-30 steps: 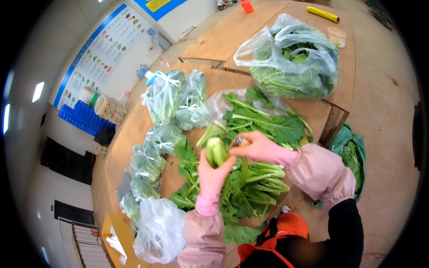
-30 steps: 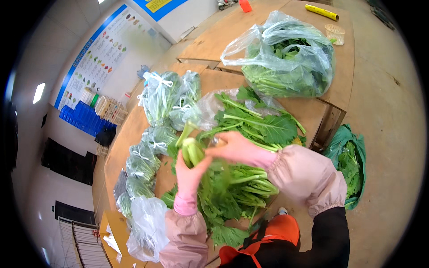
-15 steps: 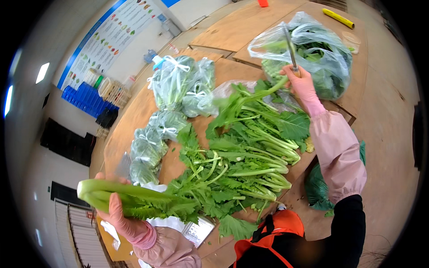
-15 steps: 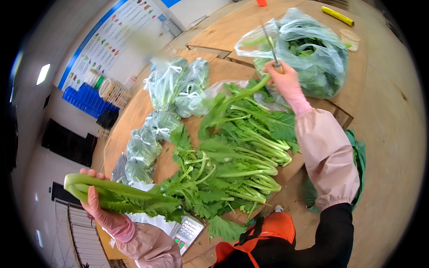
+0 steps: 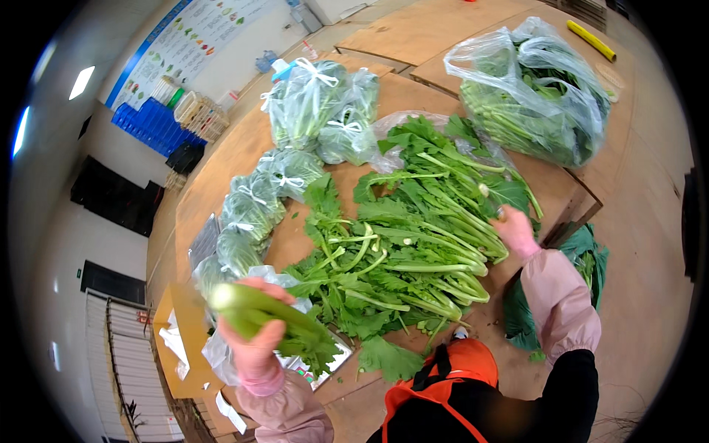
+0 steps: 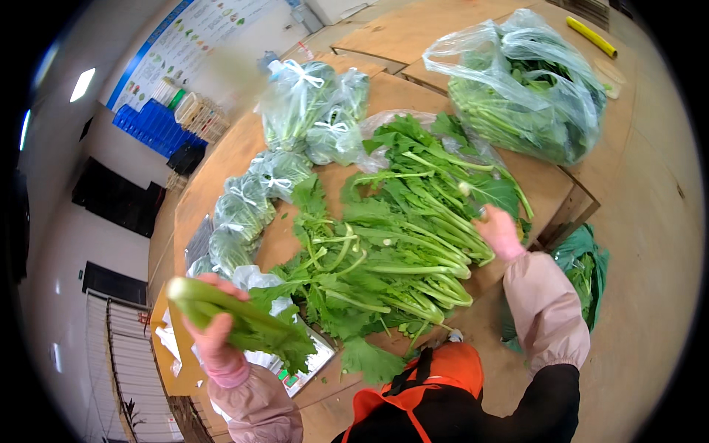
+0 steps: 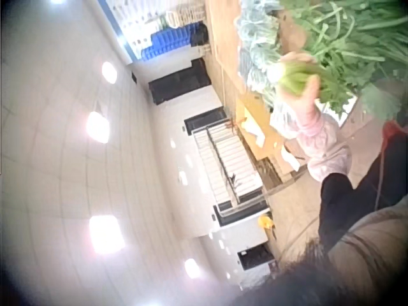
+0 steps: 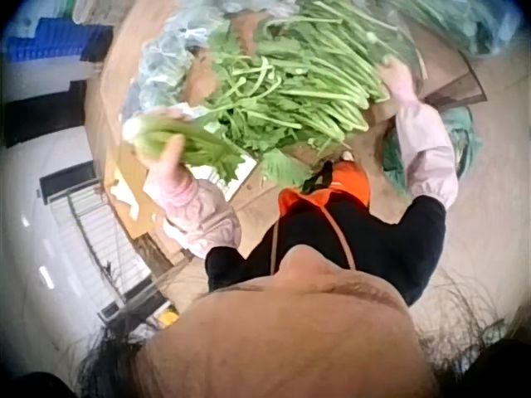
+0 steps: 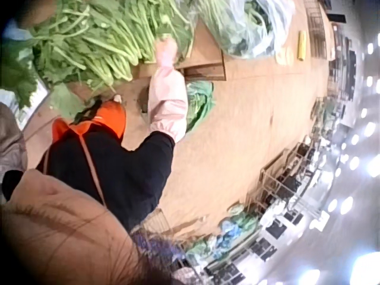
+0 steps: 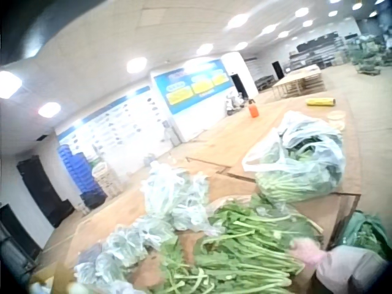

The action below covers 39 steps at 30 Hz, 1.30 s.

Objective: The person selects leafy green vegetables, trims the ends with a knife, weighs them on a digital scale, and places them into plastic bags. The person ties the bags and sets them aside on the table.

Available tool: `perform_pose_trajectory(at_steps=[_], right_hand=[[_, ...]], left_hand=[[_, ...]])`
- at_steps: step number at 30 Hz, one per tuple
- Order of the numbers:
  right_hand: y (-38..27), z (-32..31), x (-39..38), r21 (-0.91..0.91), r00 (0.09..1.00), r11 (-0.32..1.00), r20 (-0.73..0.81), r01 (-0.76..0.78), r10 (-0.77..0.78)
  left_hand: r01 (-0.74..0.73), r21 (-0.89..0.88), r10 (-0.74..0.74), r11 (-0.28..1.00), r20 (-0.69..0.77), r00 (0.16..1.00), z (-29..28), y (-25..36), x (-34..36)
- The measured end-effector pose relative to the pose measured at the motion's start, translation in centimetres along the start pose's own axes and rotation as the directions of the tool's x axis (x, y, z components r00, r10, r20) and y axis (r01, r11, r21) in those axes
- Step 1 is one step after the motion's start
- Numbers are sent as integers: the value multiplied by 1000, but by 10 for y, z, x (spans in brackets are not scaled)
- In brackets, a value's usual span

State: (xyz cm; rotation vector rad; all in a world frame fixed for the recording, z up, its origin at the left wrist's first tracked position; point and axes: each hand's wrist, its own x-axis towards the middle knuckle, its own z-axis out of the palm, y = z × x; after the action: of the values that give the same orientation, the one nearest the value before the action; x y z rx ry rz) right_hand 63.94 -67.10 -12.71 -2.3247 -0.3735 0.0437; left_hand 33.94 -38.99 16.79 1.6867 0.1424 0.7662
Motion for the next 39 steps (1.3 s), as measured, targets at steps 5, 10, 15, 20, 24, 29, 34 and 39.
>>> perform_pose_trajectory(at_steps=[5, 10, 15, 20, 24, 29, 34, 39], right_hand=[[-38, -15, -83, 96, 938, 993, 336, 62, -91], [-25, 7, -90, -86, 941, 994, 335, 72, -39], [-29, -4, -80, -38, 939, 999, 344, 4, 10], [-34, -24, -62, 243, 952, 940, 251, -238, 176], [-2, -23, -46, -13, 994, 994, -23, -106, 106], [42, -35, -20, 2, 983, 985, -70, -170, 170], [29, -18, -54, -169, 959, 985, 272, -32, 78], [46, 2, -55, -135, 964, 986, 232, -98, 128]], left_hand=[[202, -57, -178, 978, 283, 942, 27, -38, -10], [281, 50, -276, 958, 414, 868, 45, -48, -9], [331, 114, -346, 937, 442, 828, 55, -58, -11], [335, 195, -387, 922, 455, 802, 62, -63, -13], [283, 235, -365, 930, 491, 791, 64, -65, -14], [300, 244, -384, 922, 480, 789, 70, -64, -12], [295, 247, -381, 923, 483, 789, 71, -67, -11], [280, 279, -386, 919, 484, 785, 74, -66, -8]])
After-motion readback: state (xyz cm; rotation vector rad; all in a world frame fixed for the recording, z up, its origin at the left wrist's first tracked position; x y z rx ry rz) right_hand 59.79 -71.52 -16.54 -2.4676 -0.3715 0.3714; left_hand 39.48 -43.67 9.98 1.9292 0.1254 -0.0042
